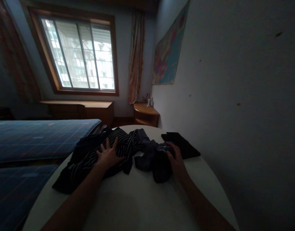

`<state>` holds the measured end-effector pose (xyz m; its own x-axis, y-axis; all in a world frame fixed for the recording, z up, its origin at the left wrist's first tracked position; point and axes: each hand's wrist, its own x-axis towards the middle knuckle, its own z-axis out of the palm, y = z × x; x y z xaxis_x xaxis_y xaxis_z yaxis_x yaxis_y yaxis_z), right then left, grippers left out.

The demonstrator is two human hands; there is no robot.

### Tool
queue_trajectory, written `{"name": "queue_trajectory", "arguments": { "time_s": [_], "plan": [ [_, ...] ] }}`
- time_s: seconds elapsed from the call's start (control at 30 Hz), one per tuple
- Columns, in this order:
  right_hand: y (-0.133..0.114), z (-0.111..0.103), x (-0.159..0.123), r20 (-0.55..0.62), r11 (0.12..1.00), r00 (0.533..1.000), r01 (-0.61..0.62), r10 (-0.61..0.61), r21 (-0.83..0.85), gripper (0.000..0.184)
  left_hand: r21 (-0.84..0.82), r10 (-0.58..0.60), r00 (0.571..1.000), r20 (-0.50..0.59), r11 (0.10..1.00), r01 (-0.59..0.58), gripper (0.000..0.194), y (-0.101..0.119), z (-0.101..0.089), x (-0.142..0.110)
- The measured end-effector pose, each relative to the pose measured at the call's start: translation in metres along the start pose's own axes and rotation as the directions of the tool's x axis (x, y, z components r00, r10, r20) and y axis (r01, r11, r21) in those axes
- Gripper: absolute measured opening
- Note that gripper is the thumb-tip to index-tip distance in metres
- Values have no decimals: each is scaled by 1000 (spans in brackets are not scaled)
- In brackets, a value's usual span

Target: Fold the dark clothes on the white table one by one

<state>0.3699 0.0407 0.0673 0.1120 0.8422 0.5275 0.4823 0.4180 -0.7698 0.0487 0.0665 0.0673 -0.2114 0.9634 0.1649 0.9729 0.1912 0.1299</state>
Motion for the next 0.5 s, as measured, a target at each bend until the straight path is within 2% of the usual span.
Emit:
{"name": "queue_trajectory", "arguments": {
  "time_s": [0.1, 0.17, 0.23, 0.33, 0.5],
  "plan": [
    [-3, 19, -14, 195, 955, 981, 59, -1, -292, 61, 41, -56, 995, -86, 997, 59, 111, -1, -1, 2],
    [-4, 27, -21, 302, 918, 953, 114, 6, -379, 64, 76, -83, 989, -124, 993, 93, 101, -3, -2, 4],
    [-5, 31, -23, 366, 906, 931, 152, 4, -396, 60, 91, -101, 984, -145, 989, 115, 88, -7, -3, 7],
    [-7, 29, -20, 403, 905, 915, 150, 25, -397, 48, 28, -120, 978, -169, 992, 126, 73, -15, -6, 12],
    [-10, 23, -12, 382, 909, 922, 101, 67, -404, 35, -257, -212, 959, -187, 953, 161, 60, -36, -24, 21]
  ]
}}
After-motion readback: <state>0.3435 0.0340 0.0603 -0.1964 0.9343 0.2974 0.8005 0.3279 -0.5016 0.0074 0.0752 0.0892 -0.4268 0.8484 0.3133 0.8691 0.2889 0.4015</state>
